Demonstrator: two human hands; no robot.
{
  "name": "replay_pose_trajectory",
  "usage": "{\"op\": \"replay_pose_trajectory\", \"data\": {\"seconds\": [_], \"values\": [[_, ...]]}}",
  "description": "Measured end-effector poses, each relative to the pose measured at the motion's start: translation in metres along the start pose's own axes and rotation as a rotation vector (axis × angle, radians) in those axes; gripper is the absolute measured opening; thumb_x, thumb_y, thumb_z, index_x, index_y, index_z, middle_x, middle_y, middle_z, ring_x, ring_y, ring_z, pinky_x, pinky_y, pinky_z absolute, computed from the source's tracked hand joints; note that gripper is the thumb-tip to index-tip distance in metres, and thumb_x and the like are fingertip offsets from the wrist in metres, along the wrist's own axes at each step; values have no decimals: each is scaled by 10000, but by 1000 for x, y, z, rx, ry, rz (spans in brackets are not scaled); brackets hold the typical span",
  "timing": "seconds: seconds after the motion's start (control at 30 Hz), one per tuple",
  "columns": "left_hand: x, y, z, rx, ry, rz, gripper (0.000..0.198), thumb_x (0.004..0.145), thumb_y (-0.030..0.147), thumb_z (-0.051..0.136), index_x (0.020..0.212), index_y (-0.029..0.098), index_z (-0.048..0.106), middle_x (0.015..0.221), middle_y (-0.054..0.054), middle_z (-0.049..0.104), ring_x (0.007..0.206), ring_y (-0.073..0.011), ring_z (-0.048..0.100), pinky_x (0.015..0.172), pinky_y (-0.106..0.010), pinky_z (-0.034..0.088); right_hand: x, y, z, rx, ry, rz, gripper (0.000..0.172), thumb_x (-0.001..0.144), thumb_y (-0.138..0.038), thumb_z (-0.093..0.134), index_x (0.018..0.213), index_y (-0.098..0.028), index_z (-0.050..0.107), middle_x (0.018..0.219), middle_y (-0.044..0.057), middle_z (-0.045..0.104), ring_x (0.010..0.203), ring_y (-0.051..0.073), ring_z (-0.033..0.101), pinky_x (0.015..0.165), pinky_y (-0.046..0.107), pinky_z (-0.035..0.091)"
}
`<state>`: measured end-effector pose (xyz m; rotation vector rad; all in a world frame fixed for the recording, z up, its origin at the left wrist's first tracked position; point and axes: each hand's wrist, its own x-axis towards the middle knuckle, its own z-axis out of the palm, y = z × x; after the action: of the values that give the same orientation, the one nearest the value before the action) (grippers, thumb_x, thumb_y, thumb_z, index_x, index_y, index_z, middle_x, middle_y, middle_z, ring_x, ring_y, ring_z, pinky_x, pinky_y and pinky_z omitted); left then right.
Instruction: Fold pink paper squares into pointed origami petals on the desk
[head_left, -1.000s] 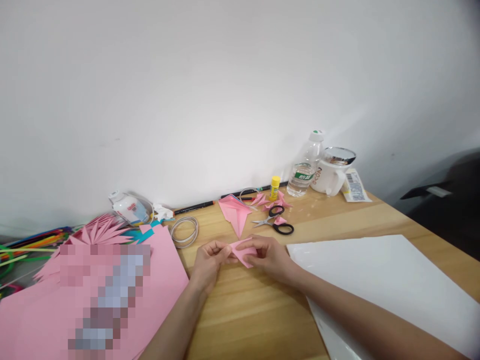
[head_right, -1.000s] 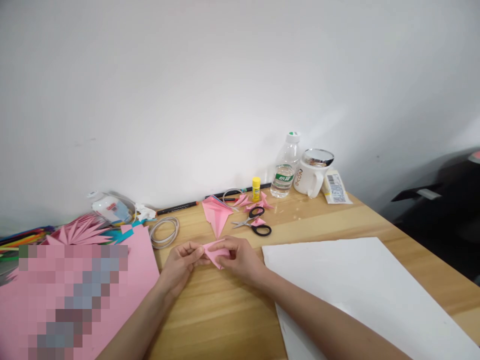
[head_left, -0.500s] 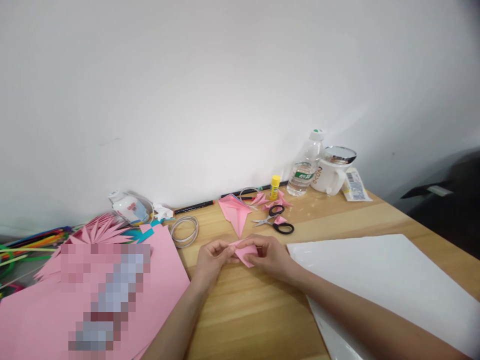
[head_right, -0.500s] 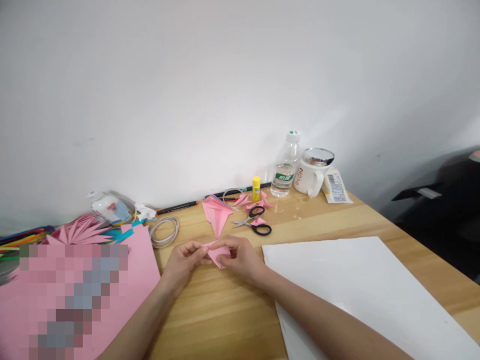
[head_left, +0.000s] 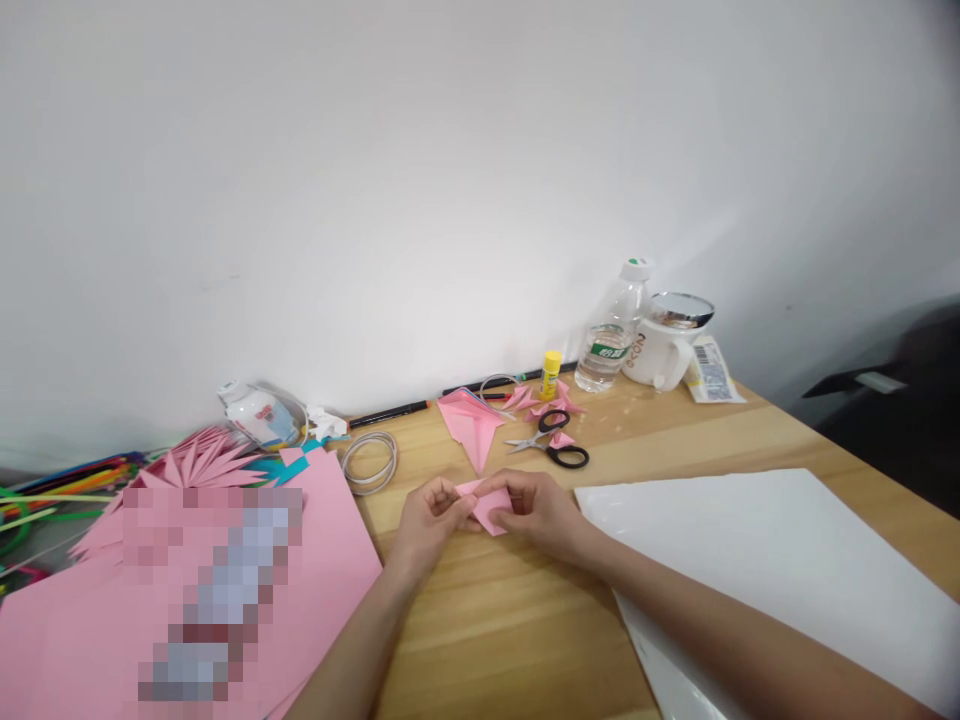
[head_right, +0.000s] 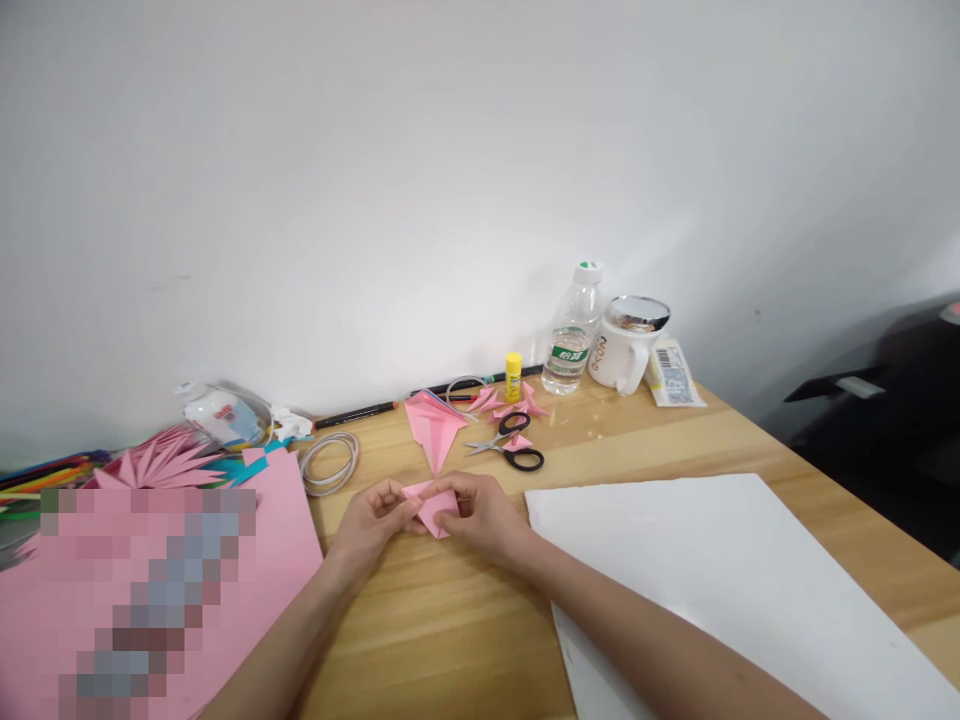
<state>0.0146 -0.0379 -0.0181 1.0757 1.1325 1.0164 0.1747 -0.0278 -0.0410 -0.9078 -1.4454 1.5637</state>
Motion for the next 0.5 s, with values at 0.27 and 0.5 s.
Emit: {"op": "replay_pose_trajectory", "data": {"seconds": [0.27, 0.5], "values": [[-1, -1, 0, -10, 33, 44, 231, 608, 305, 716, 581, 142, 554, 505, -16, 644, 487, -141, 605, 533, -235, 459, -2, -3, 2, -40, -19, -29, 159, 686, -158, 565, 843, -139, 580, 658, -15, 559, 569, 84, 516, 517, 189, 403], [-2, -2, 1, 2, 121, 123, 222, 640, 292, 696, 577, 145, 542, 520, -10, 642, 480, -117, 578, 517, -209, 430, 0, 3, 2, 96, -1, -125, 432, 639, -180, 680, 959, -205, 391, 852, 11, 565, 747, 123, 570, 645, 236, 453]]}}
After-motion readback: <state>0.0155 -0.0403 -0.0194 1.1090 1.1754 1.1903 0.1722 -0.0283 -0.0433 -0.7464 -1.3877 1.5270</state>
